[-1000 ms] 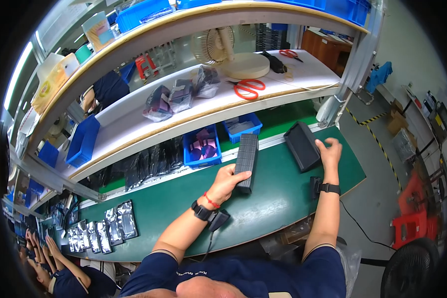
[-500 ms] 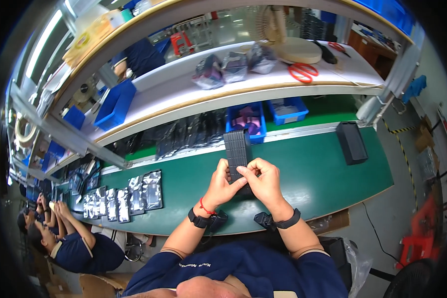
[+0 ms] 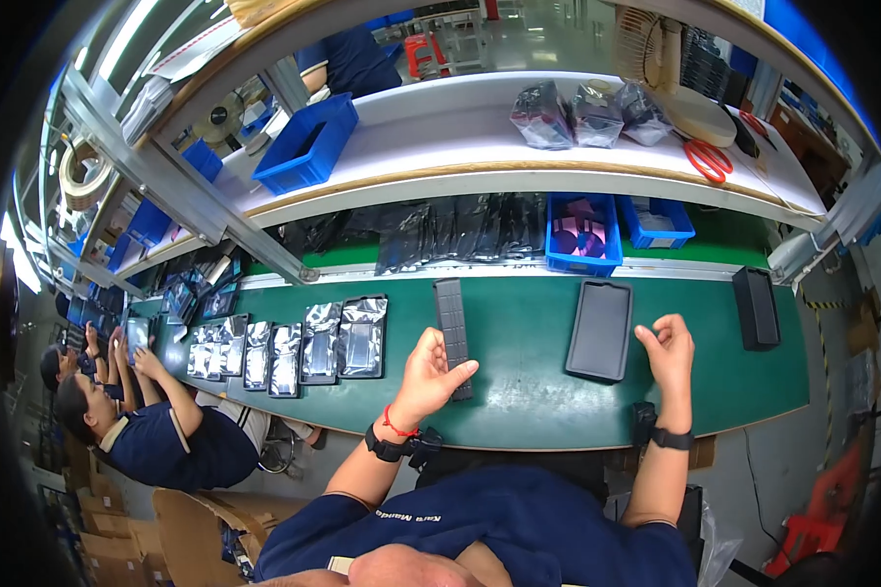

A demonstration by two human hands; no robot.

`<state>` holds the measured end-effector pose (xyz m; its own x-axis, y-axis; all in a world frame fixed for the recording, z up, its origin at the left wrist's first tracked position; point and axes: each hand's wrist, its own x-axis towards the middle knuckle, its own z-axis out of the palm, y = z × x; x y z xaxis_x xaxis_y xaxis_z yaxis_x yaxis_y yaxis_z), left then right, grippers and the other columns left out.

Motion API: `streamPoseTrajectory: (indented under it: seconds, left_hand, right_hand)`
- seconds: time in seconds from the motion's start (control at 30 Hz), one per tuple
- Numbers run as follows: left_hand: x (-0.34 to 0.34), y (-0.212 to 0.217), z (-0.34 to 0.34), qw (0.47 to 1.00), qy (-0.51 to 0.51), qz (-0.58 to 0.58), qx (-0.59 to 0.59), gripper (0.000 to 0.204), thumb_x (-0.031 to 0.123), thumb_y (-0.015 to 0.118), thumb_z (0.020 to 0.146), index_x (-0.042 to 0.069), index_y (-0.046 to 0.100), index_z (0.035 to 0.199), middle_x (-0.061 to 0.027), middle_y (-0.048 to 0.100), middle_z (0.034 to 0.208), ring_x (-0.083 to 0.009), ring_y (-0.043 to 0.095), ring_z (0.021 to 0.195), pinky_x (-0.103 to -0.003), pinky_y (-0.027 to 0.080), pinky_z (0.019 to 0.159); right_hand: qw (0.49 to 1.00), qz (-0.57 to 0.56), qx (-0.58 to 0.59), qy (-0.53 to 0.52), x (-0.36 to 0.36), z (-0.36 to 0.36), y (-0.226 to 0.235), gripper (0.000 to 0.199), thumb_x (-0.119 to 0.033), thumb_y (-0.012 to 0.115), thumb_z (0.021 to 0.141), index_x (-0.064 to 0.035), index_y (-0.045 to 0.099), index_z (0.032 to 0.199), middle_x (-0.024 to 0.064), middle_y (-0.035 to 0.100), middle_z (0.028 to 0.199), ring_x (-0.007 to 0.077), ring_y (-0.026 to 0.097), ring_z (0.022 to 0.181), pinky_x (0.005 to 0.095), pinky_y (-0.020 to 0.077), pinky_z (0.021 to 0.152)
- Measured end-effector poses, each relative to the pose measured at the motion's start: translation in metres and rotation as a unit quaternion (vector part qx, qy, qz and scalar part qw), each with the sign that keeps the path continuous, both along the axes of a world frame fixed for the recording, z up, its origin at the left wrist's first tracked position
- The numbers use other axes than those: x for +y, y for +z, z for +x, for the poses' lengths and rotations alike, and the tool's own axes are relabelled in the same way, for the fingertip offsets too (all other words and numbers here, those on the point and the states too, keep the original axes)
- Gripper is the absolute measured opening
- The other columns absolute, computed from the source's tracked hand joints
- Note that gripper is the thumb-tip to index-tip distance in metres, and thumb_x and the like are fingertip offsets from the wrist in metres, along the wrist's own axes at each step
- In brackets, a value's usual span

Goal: Arranging plastic components and manuals into trays and black plastic enclosures on a conveyor assembly line.

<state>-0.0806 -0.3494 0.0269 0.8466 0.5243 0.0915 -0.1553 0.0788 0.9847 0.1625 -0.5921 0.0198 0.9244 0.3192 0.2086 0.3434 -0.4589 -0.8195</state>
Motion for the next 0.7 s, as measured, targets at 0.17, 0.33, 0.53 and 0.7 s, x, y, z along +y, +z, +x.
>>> streamPoseTrajectory:
  seconds: [0.17,0.33,0.53,0.7]
  left_hand:
    - [-0.014,0.001,0.004,0.998,0.051,0.040,-0.015,0.028,0.003,0.064,0.083,0.003,0.041,0.098,0.0005,0.053,0.080,-0.0007,0.045,0.067,-0.016,0.039,0.055]
    - [-0.005,-0.004,-0.018,0.974,0.133,0.184,0.013,0.017,0.016,0.050,0.093,0.001,0.046,0.099,-0.0021,0.047,0.074,-0.0071,0.042,0.065,-0.024,0.039,0.056]
    - [0.003,-0.008,-0.020,0.989,0.074,0.129,-0.027,0.010,0.011,0.054,0.090,0.002,0.049,0.088,0.0019,0.045,0.073,-0.0031,0.041,0.068,-0.022,0.038,0.058]
    - [0.013,0.019,-0.035,0.965,0.227,0.121,0.043,0.016,0.009,0.055,0.088,0.004,0.045,0.077,0.0003,0.047,0.061,-0.0032,0.044,0.060,-0.022,0.035,0.051]
  right_hand:
    - [0.950,0.194,0.091,0.227,0.110,-0.106,0.025,0.018,-0.012,0.070,0.078,-0.0054,0.054,0.083,-0.0039,0.049,0.068,0.0034,0.043,0.059,0.0200,0.0372,0.051]
    - [0.912,0.214,0.134,0.324,0.156,-0.149,0.024,0.012,-0.006,0.063,0.083,-0.0010,0.056,0.075,-0.0020,0.052,0.066,0.0034,0.045,0.060,0.0191,0.0374,0.052]
    - [0.912,0.176,0.126,0.347,0.148,-0.149,0.029,0.018,-0.003,0.064,0.081,-0.0024,0.053,0.068,-0.0048,0.047,0.063,0.0035,0.039,0.059,0.0192,0.0320,0.051]
    - [0.928,0.213,0.172,0.254,0.137,-0.106,0.016,0.023,-0.011,0.059,0.088,-0.0089,0.047,0.069,-0.0079,0.039,0.063,0.0015,0.033,0.058,0.0184,0.0258,0.052]
